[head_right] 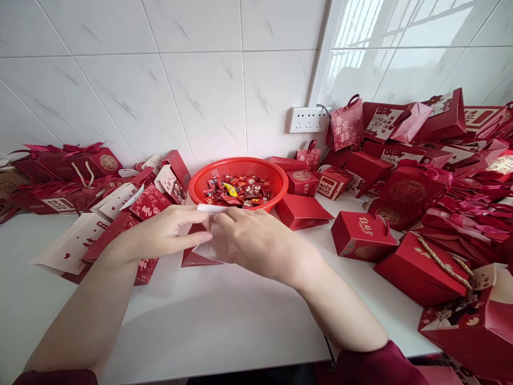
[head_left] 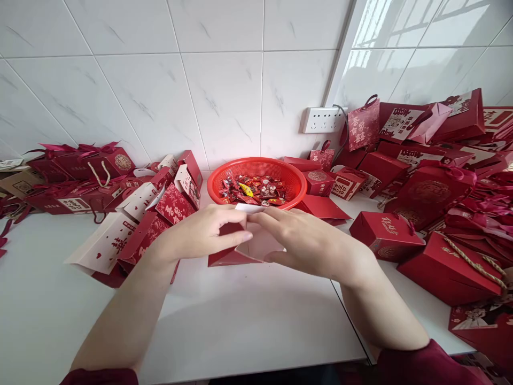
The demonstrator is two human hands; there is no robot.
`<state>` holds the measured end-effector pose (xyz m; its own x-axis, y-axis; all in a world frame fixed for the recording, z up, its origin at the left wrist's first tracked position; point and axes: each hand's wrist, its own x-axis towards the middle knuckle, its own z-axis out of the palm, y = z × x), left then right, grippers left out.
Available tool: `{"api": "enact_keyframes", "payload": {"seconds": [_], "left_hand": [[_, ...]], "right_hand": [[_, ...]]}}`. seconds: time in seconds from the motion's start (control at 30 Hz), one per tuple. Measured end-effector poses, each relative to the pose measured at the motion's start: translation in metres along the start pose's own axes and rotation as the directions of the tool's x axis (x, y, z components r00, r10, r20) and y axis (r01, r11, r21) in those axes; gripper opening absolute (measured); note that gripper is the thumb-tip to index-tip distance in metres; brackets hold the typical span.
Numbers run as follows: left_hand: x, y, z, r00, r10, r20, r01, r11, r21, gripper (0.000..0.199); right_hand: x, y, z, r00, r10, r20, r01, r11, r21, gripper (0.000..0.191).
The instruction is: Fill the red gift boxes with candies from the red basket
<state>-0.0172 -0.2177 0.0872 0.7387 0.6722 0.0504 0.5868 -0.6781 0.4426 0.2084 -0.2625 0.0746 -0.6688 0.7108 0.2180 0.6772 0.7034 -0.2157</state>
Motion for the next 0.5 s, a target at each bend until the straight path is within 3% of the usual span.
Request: {"api": "enact_keyframes", "payload": {"seconds": [0.13, 0.2, 0.33, 0.5], "left_hand": [[-0.015, 0.005, -0.015, 0.986, -0.009, 0.167, -0.003, 0.998, 0.067, 0.011], [-0.02, 0.005, -0.02, 0.982, 0.014, 0.19, -0.023, 0.999, 0.046, 0.018], [-0.019, 0.0, -0.015, 0.989, 0.037, 0.144, -0.038, 0.999, 0.007, 0.05], [-0.007, -0.009, 0.0, 0.997, -0.069, 0.045, 0.072, 0.995, -0.063, 0.066]], "right_hand": [[-0.011, -0.014, 0.002, 0.999, -0.036, -0.009, 0.037, 0.999, 0.022, 0.048], [-0.018, -0.017, 0.004, 0.999, -0.041, -0.01, 0.041, 0.999, 0.014, 0.051], [-0.023, -0.013, 0.006, 0.999, -0.001, -0.041, -0.002, 0.997, -0.074, 0.062], [-0.016, -0.001, 0.003, 0.994, 0.069, -0.079, -0.077, 0.993, -0.094, 0.054]]}}
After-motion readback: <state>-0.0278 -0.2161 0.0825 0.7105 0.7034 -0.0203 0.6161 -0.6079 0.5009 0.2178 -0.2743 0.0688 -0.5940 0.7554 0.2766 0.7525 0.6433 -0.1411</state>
